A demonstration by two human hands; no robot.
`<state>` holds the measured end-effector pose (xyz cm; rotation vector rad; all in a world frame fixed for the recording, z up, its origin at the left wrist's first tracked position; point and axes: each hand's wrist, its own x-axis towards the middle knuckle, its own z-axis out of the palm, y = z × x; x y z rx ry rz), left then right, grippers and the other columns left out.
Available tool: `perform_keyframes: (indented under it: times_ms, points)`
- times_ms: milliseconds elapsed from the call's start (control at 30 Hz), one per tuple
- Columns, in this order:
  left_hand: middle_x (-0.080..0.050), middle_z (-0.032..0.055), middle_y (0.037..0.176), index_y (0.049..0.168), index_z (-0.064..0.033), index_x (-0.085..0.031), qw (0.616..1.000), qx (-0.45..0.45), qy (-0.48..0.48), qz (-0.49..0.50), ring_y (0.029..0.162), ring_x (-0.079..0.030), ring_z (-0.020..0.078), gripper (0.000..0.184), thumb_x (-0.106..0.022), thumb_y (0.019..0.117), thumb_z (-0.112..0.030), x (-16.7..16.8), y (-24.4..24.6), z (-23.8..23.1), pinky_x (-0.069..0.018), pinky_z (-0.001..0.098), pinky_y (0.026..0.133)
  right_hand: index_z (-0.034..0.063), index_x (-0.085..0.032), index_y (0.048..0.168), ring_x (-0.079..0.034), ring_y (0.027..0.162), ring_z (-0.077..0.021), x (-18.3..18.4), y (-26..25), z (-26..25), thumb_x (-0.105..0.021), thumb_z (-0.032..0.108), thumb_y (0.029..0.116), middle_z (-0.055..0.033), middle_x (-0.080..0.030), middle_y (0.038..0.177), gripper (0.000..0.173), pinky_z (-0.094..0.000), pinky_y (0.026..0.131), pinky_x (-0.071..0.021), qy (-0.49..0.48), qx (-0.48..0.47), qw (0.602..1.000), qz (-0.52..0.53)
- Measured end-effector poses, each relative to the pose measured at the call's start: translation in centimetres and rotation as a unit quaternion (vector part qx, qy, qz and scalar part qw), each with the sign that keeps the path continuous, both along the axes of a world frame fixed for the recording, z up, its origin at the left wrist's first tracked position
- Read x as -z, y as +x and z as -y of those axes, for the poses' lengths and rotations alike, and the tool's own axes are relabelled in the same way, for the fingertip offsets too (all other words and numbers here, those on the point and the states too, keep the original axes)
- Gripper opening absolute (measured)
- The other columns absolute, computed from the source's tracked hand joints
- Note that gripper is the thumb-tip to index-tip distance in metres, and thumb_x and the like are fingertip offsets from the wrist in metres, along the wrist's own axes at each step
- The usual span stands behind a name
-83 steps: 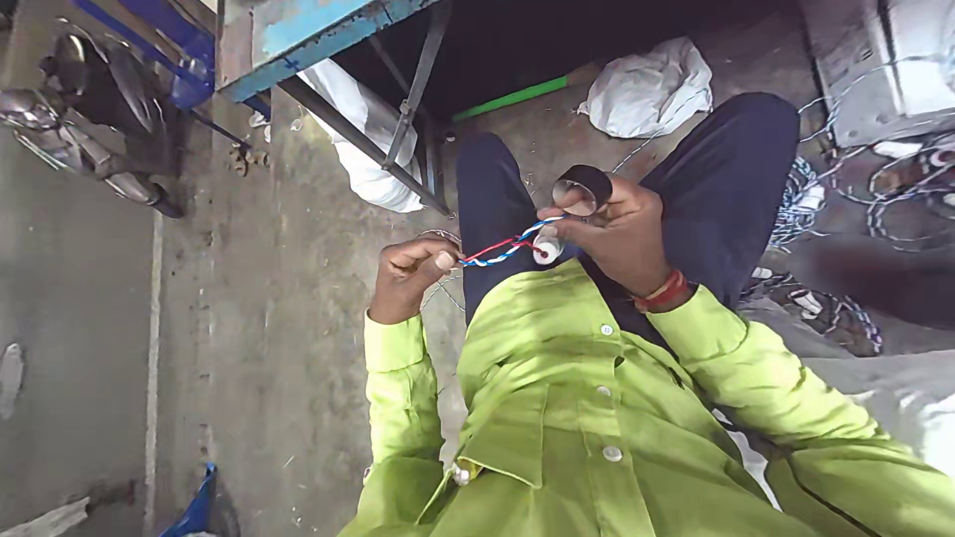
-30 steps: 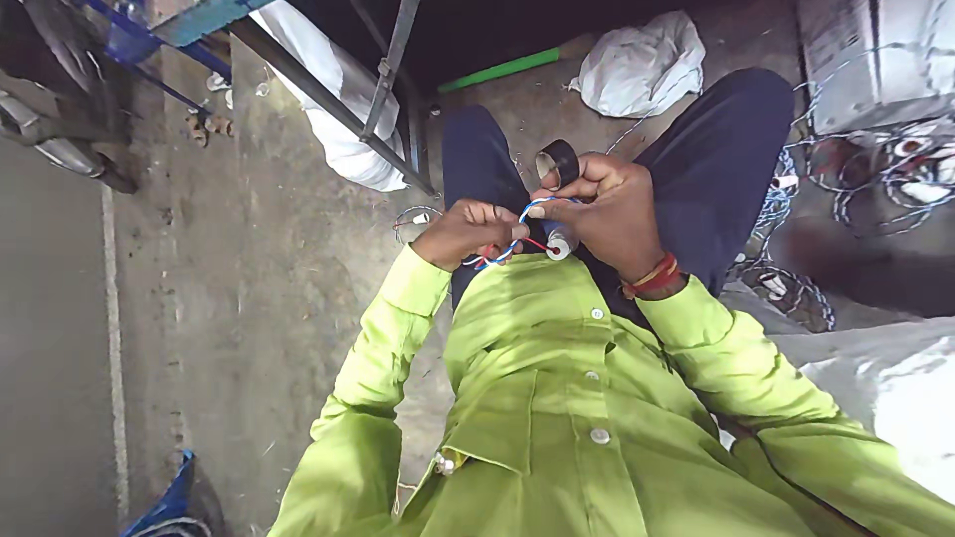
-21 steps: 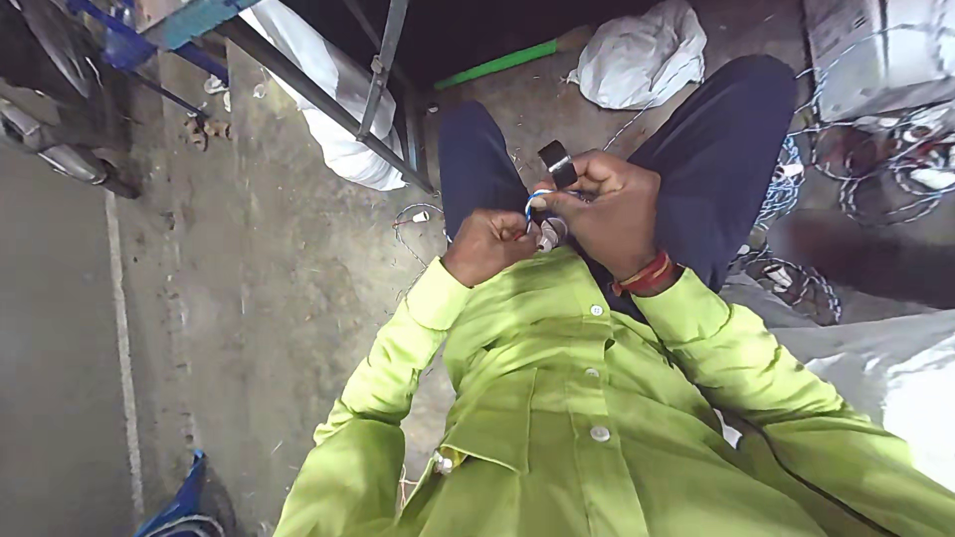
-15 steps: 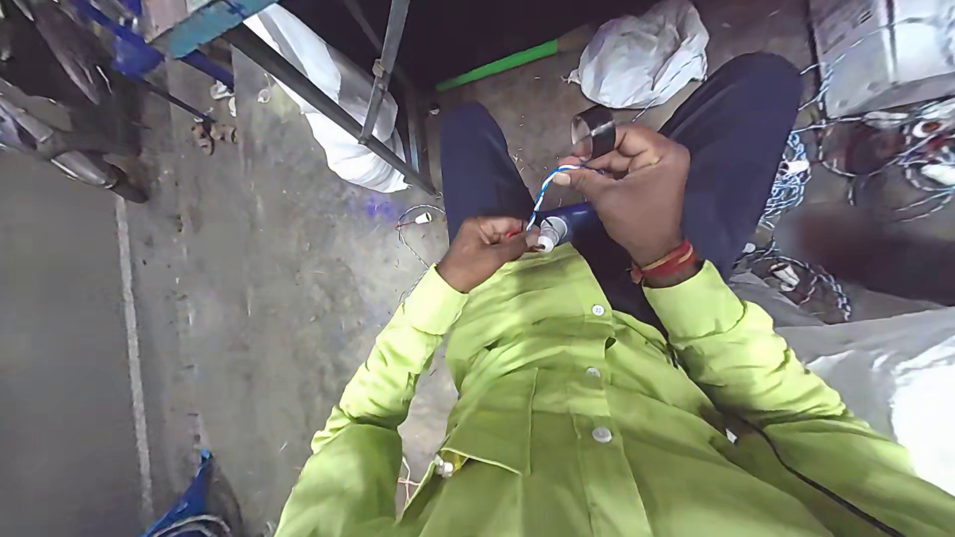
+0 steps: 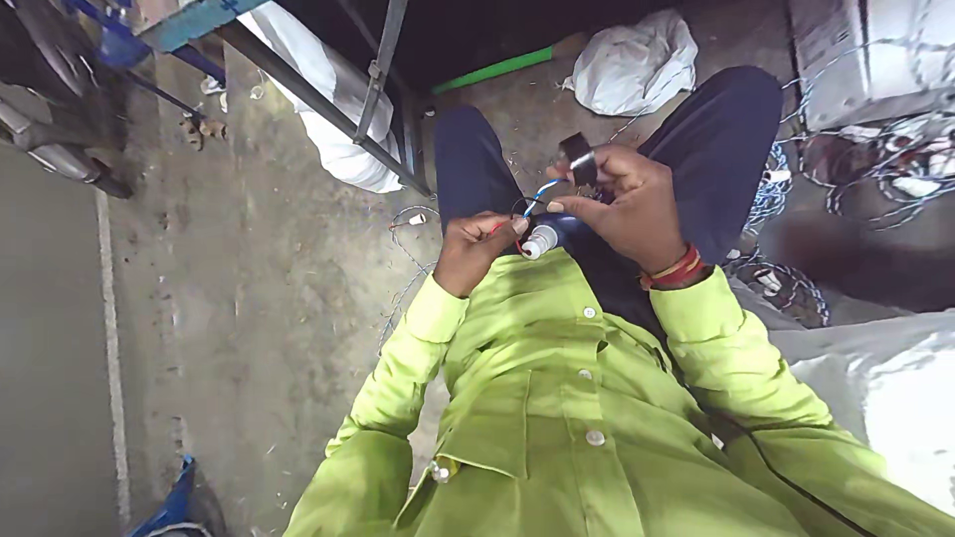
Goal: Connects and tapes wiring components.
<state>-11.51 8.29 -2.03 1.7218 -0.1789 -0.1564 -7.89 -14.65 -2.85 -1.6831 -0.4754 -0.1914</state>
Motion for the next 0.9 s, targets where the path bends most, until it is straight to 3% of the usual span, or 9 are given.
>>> perform_keyframes:
  times_ms: [67, 167, 300, 400, 533, 667, 733, 800, 900]
  points:
    - [-0.074, 0.0055, 0.098, 0.110, 0.0026, -0.075, 1.000, -0.006, -0.014, -0.015, 0.076, -0.065, 0.0038, 0.018, -0.068, 0.0951, -0.005, -0.2, 0.0, 0.1, -0.0538, 0.0208, 0.067, -0.0035, -0.069, 0.111, -0.073, 0.094, -0.0093, 0.0, -0.1, 0.0, -0.077, 0.006, 0.0881, -0.0077, -0.076, 0.103, 0.026, -0.0256, 0.086, -0.0611, -0.001, 0.011, 1.000, -0.006]
    - [-0.072, 0.0120, 0.118, 0.131, 0.0070, -0.063, 0.998, 0.029, -0.041, -0.042, 0.098, -0.070, 0.0103, 0.035, -0.065, 0.0961, -0.001, -0.3, -0.2, 0.0, -0.0589, 0.0277, 0.088, -0.0024, -0.069, 0.108, -0.074, 0.091, -0.0085, 0.0, -0.2, -0.1, -0.076, 0.003, 0.0891, -0.0053, -0.076, 0.100, 0.021, -0.0253, 0.083, -0.0628, 0.018, 0.006, 0.999, -0.033]
    - [-0.072, 0.0067, 0.106, 0.121, 0.0025, -0.070, 0.994, 0.058, -0.067, -0.061, 0.085, -0.066, 0.0080, 0.026, -0.060, 0.1006, -0.009, -0.2, -0.2, 0.0, -0.0572, 0.0245, 0.075, -0.0017, -0.068, 0.110, -0.074, 0.091, -0.0082, -0.6, -0.9, -0.1, -0.075, 0.002, 0.0888, -0.0051, -0.076, 0.103, 0.023, -0.0241, 0.083, -0.0624, 0.015, 0.005, 0.999, -0.040]
    - [-0.075, 0.0015, 0.101, 0.119, -0.0014, -0.072, 0.987, 0.047, -0.100, -0.116, 0.079, -0.065, 0.0025, 0.033, -0.047, 0.1083, -0.021, -0.6, -0.2, 0.2, -0.0536, 0.0196, 0.067, -0.0005, -0.066, 0.113, -0.072, 0.093, -0.0054, -1.3, -1.9, 0.0, -0.072, -0.003, 0.0897, -0.0043, -0.075, 0.104, 0.024, -0.0196, 0.082, -0.0598, 0.018, -0.008, 0.999, -0.036]
    - [-0.073, 0.0016, 0.094, 0.122, 0.0012, -0.071, 0.987, 0.030, -0.093, -0.129, 0.070, -0.059, 0.0008, 0.027, -0.055, 0.1048, -0.013, -0.8, -0.2, 0.7, -0.0472, 0.0163, 0.060, 0.0009, -0.065, 0.114, -0.072, 0.091, -0.0045, -1.3, -1.9, -0.3, -0.074, -0.002, 0.0888, -0.0029, -0.074, 0.104, 0.026, -0.0190, 0.080, -0.0600, 0.027, -0.003, 0.998, -0.053]
    - [-0.072, 0.0019, 0.088, 0.114, 0.0010, -0.074, 0.984, -0.019, -0.106, -0.141, 0.064, -0.057, 0.0015, 0.024, -0.058, 0.1039, -0.013, -0.8, -0.1, 1.1, -0.0446, 0.0162, 0.054, -0.0031, -0.065, 0.119, -0.072, 0.098, -0.0141, -0.6, -1.1, -0.7, -0.077, 0.004, 0.0891, -0.0102, -0.073, 0.115, 0.033, -0.0298, 0.086, -0.0615, 0.033, 0.067, 0.997, -0.006]
    - [-0.071, 0.0023, 0.087, 0.114, 0.0006, -0.073, 0.979, -0.048, -0.124, -0.151, 0.060, -0.055, 0.0020, 0.024, -0.057, 0.1051, -0.015, -0.9, 0.0, 1.1, -0.0426, 0.0167, 0.051, 0.0022, -0.063, 0.120, -0.071, 0.094, -0.0098, -1.6, -2.3, -0.2, -0.072, 0.005, 0.0934, -0.0049, -0.072, 0.111, 0.028, -0.0240, 0.080, -0.0610, 0.042, 0.069, 0.997, -0.008]
    - [-0.070, 0.0017, 0.087, 0.114, -0.0005, -0.073, 0.975, -0.072, -0.139, -0.158, 0.059, -0.052, 0.0020, 0.025, -0.055, 0.1061, -0.016, -1.1, 0.0, 1.2, -0.0415, 0.0161, 0.050, 0.0067, -0.064, 0.117, -0.065, 0.077, -0.0040, -1.9, -3.1, 0.0, -0.070, 0.008, 0.0963, 0.0000, -0.071, 0.101, 0.021, -0.0167, 0.064, -0.0549, 0.073, 0.059, 0.995, -0.031]
    - [-0.072, 0.0040, 0.088, 0.113, -0.0009, -0.074, 0.968, -0.105, -0.162, -0.162, 0.059, -0.054, 0.0031, 0.026, -0.055, 0.1062, -0.017, -1.5, 0.1, 1.4, -0.0423, 0.0169, 0.050, 0.0047, -0.064, 0.117, -0.073, 0.088, -0.0135, -1.5, -2.6, -0.3, -0.066, 0.012, 0.0991, -0.0042, -0.074, 0.106, 0.020, -0.0295, 0.080, -0.0624, 0.109, 0.041, 0.988, -0.098]
